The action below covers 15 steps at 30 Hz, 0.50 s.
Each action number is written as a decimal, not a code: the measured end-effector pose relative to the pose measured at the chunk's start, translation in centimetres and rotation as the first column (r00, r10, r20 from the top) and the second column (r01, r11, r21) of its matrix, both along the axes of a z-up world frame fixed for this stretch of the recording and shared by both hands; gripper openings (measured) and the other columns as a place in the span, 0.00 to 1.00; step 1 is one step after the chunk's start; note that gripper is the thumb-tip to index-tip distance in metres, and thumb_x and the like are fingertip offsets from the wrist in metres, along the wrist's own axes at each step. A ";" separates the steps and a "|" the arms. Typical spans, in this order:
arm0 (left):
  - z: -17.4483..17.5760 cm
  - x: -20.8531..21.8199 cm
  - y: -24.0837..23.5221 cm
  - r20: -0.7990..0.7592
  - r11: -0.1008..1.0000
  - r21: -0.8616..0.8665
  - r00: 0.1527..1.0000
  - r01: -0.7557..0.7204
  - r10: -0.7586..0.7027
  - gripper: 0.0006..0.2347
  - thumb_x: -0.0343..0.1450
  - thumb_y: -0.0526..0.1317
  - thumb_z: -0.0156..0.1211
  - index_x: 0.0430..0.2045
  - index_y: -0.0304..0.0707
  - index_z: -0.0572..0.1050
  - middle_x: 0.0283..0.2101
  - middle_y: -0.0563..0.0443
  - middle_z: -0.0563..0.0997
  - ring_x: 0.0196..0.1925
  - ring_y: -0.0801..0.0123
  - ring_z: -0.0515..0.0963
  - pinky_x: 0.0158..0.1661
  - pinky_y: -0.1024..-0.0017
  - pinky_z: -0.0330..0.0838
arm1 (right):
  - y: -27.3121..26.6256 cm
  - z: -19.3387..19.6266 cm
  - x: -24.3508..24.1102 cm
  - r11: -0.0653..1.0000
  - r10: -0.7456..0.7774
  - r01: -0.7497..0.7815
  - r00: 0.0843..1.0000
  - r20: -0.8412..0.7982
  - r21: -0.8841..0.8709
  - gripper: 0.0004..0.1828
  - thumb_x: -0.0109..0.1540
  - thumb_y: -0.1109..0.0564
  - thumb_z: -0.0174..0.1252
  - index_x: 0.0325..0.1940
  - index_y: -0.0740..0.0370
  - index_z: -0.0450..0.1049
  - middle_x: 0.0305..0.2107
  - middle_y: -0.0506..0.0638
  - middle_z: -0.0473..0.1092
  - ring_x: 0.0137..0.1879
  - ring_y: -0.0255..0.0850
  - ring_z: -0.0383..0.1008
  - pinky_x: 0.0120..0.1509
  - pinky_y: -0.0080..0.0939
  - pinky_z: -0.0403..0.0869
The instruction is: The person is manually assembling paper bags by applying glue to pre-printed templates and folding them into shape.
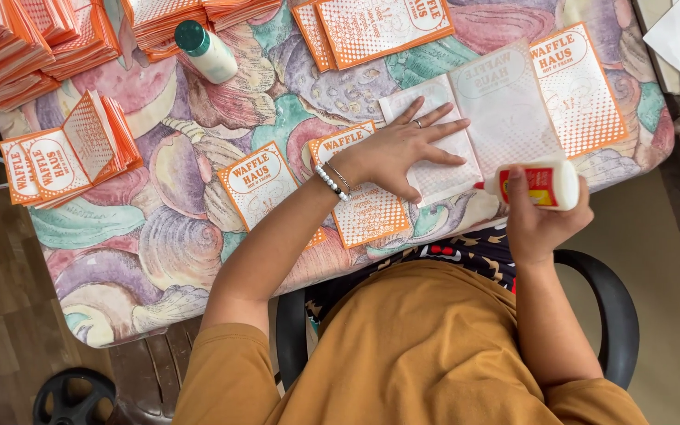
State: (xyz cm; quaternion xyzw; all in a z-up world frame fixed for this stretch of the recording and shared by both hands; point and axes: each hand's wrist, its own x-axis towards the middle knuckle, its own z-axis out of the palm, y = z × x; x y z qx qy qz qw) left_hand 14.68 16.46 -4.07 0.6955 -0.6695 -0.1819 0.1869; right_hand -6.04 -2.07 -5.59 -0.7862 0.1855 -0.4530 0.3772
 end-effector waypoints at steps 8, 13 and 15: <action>-0.1 0.0 0.0 0.002 1.000 -0.022 1.000 -0.001 0.001 0.40 0.53 0.54 0.76 0.65 0.60 0.72 0.77 0.45 0.46 0.79 0.44 0.39 0.72 0.38 0.25 | -0.6 0.2 -0.2 1.000 0.002 -0.002 1.000 0.009 -0.031 0.23 0.68 0.56 0.78 0.35 0.68 0.68 0.27 0.53 0.71 0.33 0.40 0.71 0.37 0.41 0.71; 0.7 -0.1 0.1 -0.025 0.999 -0.024 0.999 -0.022 0.021 0.38 0.54 0.55 0.77 0.63 0.60 0.74 0.77 0.45 0.48 0.79 0.45 0.40 0.72 0.39 0.25 | -0.4 1.1 -0.2 0.953 -0.042 0.008 0.994 0.104 0.304 0.22 0.63 0.61 0.78 0.44 0.67 0.67 0.35 0.54 0.70 0.41 0.38 0.70 0.45 0.41 0.74; 1.8 -0.3 0.2 -0.286 0.987 -0.045 0.949 -0.154 0.135 0.27 0.67 0.47 0.74 0.63 0.55 0.73 0.77 0.46 0.52 0.80 0.49 0.45 0.72 0.37 0.25 | -0.7 2.4 0.1 0.761 0.005 -0.056 0.997 0.080 0.647 0.13 0.61 0.62 0.72 0.40 0.62 0.72 0.34 0.48 0.74 0.40 0.33 0.76 0.44 0.39 0.82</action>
